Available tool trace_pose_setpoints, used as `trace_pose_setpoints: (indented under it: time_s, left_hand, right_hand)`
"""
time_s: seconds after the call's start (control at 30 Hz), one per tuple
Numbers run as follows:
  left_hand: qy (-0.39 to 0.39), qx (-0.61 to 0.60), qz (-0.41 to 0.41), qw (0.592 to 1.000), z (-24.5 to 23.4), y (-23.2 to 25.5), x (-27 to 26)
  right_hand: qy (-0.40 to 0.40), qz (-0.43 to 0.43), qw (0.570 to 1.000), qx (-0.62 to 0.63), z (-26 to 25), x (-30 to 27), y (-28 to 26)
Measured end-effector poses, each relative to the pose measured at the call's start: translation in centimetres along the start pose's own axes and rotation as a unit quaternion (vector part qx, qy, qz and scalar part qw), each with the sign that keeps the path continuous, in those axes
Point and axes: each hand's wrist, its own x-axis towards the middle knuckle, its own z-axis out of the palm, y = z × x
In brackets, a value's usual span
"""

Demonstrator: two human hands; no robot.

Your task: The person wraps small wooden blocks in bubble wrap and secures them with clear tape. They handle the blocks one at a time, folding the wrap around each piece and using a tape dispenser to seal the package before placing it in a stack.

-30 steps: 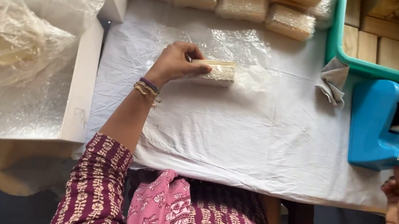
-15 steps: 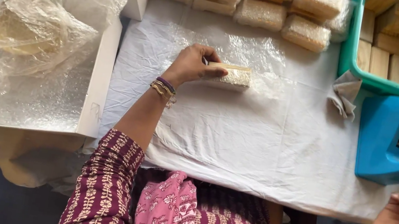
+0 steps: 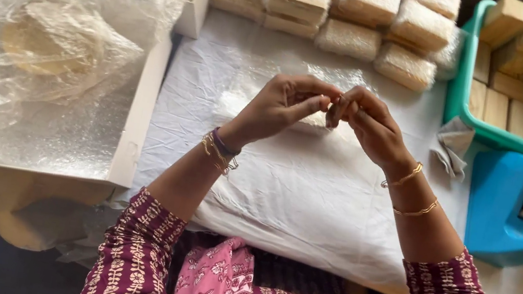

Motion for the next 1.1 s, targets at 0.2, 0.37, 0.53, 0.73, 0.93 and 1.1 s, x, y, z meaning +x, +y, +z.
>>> trace_pose_setpoints:
  time_s: [0.2,0.37,0.53,0.73,0.93,1.1]
  left_hand:
    - [0.084,0.025,-0.016,0.996,-1.3,-1.9,-0.2]
    - [0.124,0.236,0.047,0.963,0.1,0.0,-0.2]
    - [0.123,0.412,0.165,0.888,1.1,1.1,-0.4]
    - [0.193,0.253,0.052,0.947,-0.9,-0.3,-0.5]
    - [0.134,-0.044,-0.028,0.990,-0.6,-2.1,-0.8]
    - [0.144,-0.058,0.012,0.988,-1.1,-5.2,-1.2]
  right_hand:
    - [0.012,-0.036,0.986,-0.162,0.1,2.2,1.2]
    - [0.072,-0.022,0.970,-0.233,0.8,2.3,0.9]
    - [0.104,-0.108,0.886,-0.439,-0.1,2.7,-0.4]
    - [0.416,-0.100,0.900,-0.084,-3.0,1.9,-3.4]
    - [0.121,-0.008,0.991,-0.062,1.3,2.4,-1.1]
    - [0.163,-0.078,0.982,-0.054,-0.1,2.1,0.6]
